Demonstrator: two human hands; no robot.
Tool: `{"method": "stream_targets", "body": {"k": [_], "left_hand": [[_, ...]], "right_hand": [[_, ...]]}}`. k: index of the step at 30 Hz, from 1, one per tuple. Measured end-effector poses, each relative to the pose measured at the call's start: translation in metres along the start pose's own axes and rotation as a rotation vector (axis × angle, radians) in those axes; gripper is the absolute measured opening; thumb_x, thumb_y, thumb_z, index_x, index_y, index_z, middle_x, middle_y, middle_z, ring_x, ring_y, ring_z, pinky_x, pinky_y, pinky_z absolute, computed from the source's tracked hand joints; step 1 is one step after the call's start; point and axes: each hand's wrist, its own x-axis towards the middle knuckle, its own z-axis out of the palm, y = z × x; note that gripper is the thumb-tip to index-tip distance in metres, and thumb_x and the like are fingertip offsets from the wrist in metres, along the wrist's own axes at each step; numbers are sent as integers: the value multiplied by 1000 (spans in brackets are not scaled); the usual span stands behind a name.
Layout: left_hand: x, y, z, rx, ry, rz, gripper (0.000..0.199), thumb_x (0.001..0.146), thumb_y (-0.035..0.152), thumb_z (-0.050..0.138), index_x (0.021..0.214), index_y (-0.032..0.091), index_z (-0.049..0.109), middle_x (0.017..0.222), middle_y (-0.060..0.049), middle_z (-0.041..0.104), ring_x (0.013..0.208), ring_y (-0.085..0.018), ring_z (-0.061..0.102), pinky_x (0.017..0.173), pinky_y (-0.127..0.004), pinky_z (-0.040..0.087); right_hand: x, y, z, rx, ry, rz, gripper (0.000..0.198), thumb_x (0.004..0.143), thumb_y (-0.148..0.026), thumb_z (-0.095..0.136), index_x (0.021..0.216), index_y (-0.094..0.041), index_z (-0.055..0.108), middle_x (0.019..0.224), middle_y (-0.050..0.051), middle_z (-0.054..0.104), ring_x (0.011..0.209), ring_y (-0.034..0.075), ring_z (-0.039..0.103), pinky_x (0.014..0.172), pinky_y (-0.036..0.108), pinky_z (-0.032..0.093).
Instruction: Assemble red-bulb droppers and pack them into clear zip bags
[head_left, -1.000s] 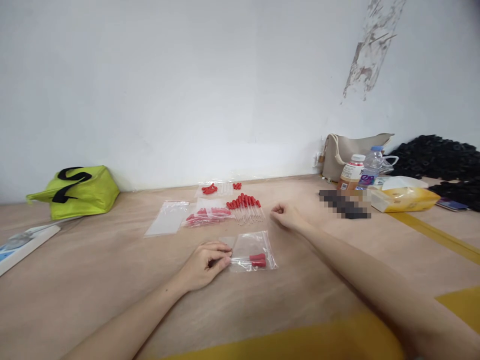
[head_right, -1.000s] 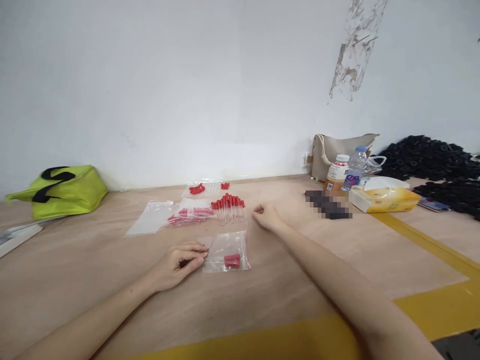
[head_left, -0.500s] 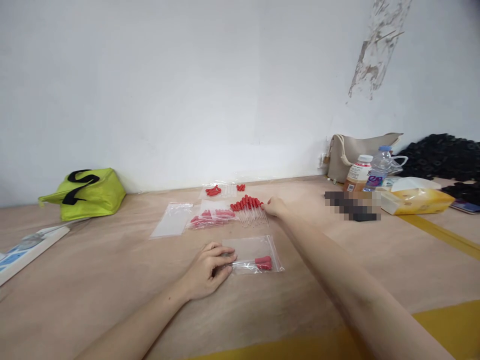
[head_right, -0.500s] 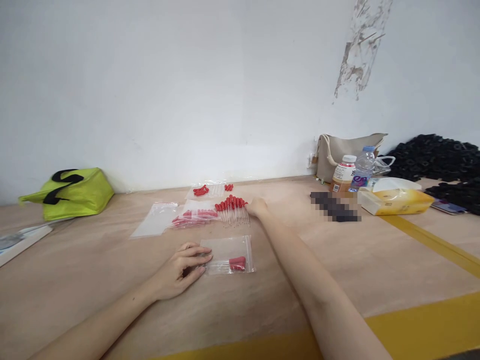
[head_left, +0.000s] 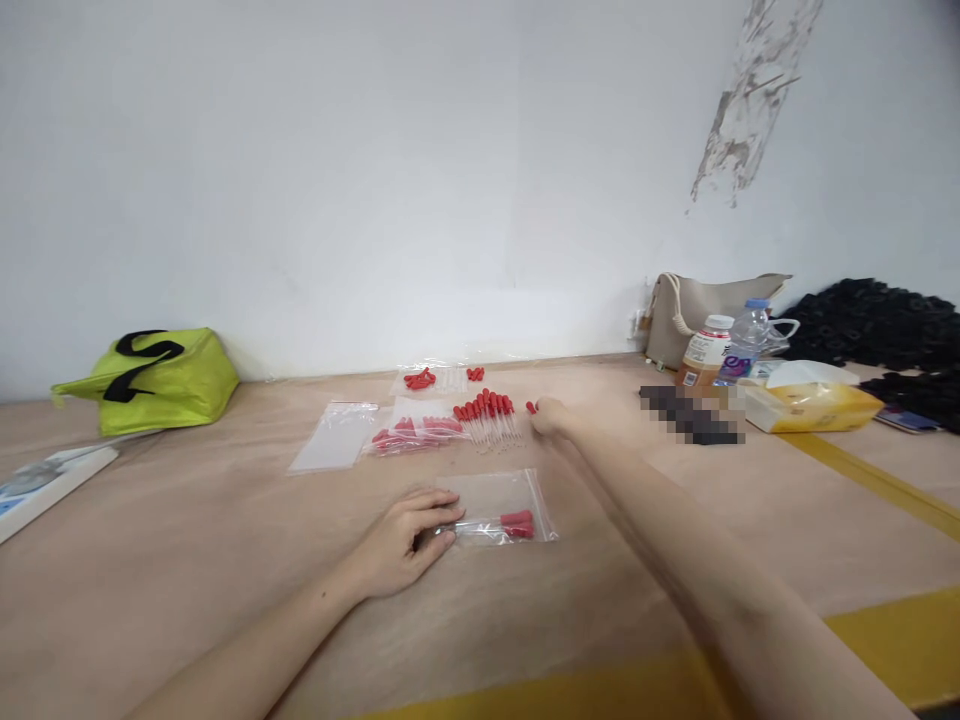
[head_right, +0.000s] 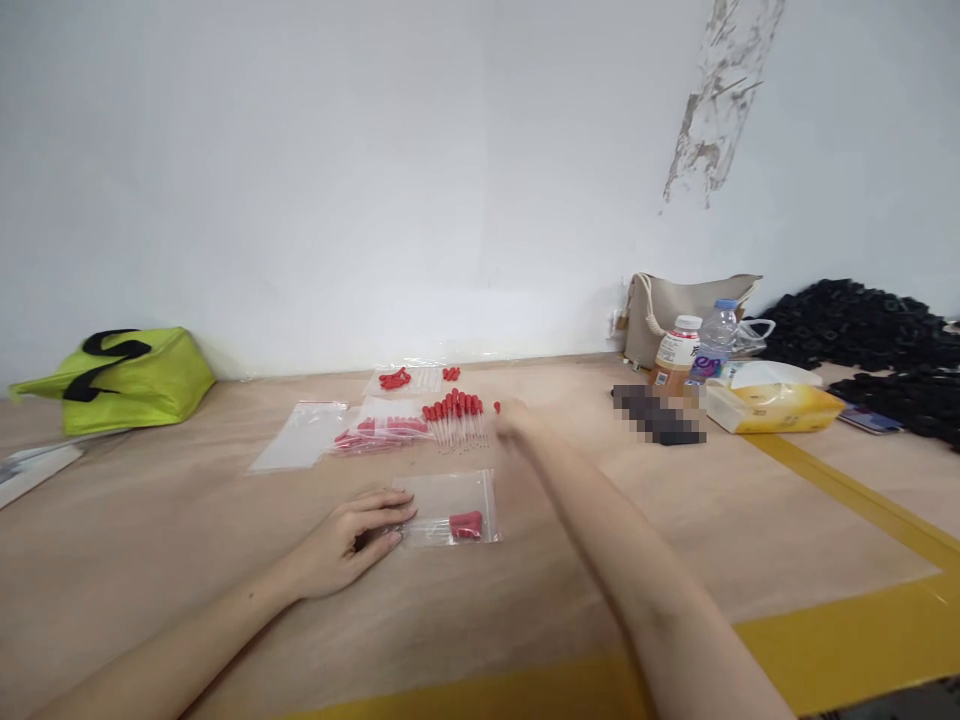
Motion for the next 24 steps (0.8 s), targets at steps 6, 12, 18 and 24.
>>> {"method": "stream_targets", "body": {"k": [6,12,18,24], "left_hand": [[2,-1,0,16,-26,-19,32,87,31,43,116,28,55,123,-3,53,113,-21,47,98,-42,34],[1,3,-3,41,-54,1,33,87,31,43,118,28,52,124,-3,51,114,-22,44,97,-41,35],[2,4,-4,38,-61,9,34,86,30,44,119,27,52,124,-4,51,114,-21,44,97,-39,36],[2,8,-6,29,-47,1,40,85,31,46,125,26,45,123,-4,51,114,-21,44,98,-39,34]], "right_hand": [[-57,17,-31,295,11,122,30,64,-10,44,92,-21,41,55,-7,44,41,8,45,42,21,38],[-98,34,-18,786,90,99,33,64,-16,48,93,-25,34,64,-8,44,46,7,49,44,20,44],[-105,27,-11,842,59,119,31,66,-14,52,90,-24,36,61,-8,46,48,7,52,47,21,47],[-119,22,-13,885,-120,131,24,66,-19,61,80,-21,41,67,-5,54,57,9,58,60,26,50]]}}
